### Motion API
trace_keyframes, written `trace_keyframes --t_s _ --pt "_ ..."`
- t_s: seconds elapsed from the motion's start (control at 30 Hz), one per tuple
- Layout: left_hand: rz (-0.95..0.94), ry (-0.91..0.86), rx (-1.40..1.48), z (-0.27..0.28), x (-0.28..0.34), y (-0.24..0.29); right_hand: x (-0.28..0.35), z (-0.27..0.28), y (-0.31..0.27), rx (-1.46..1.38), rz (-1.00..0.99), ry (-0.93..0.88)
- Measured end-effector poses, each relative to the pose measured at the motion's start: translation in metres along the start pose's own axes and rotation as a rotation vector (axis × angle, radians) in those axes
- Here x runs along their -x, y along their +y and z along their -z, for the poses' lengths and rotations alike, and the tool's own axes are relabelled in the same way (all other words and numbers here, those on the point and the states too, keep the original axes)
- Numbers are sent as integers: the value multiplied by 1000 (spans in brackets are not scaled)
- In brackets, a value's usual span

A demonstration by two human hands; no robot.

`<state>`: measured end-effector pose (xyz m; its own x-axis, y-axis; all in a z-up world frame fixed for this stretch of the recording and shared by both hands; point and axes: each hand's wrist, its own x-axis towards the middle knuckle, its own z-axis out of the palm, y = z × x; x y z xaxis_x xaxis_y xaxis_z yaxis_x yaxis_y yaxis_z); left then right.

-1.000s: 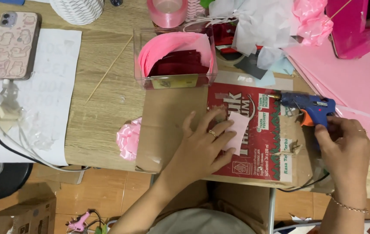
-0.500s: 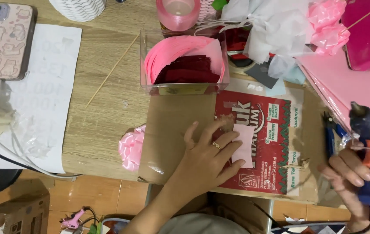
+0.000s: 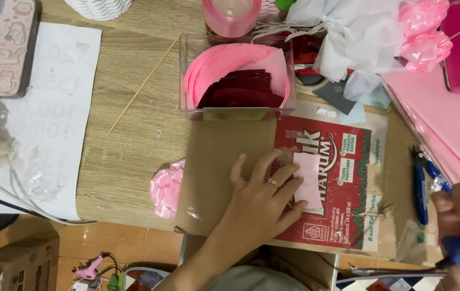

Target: The person folds small pink paper squares, applies hot glue with a glue gun, and presses the folded paper onto a cardboard base to form decorative paper flowers. They repeat this process multiple times, placing finished pieces on the table.

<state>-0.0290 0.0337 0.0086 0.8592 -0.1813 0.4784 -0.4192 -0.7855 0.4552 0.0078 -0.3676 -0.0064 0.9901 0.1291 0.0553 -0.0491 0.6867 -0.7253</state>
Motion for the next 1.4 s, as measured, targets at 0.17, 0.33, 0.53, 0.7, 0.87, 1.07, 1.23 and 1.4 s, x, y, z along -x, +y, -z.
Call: trace_keyframes --t_s 0.17,0.33,0.53,0.7,0.87,1.07,1.23,1.4 --pt "15 -14 9 8 -5 -1 10 -104 40 1479 -146 456" --pt "13 -20 30 8 -4 -2 -14 -139 59 1611 -272 42" --pt "12 -32 18 10 -5 -4 -24 -149 73 1747 -240 -94" --pt "19 -28 29 10 -4 -5 -23 -148 72 1742 -273 -75" --pt "15 -46 73 9 -4 -6 -28 -164 71 1781 -603 163" --pt "13 -23 46 10 -3 -7 -34 -175 72 1759 -674 276" --pt "16 -24 28 9 -2 -6 -34 -174 63 1727 -614 269" --pt "21 -38 38 9 -4 -6 -29 -169 58 1715 -643 388"
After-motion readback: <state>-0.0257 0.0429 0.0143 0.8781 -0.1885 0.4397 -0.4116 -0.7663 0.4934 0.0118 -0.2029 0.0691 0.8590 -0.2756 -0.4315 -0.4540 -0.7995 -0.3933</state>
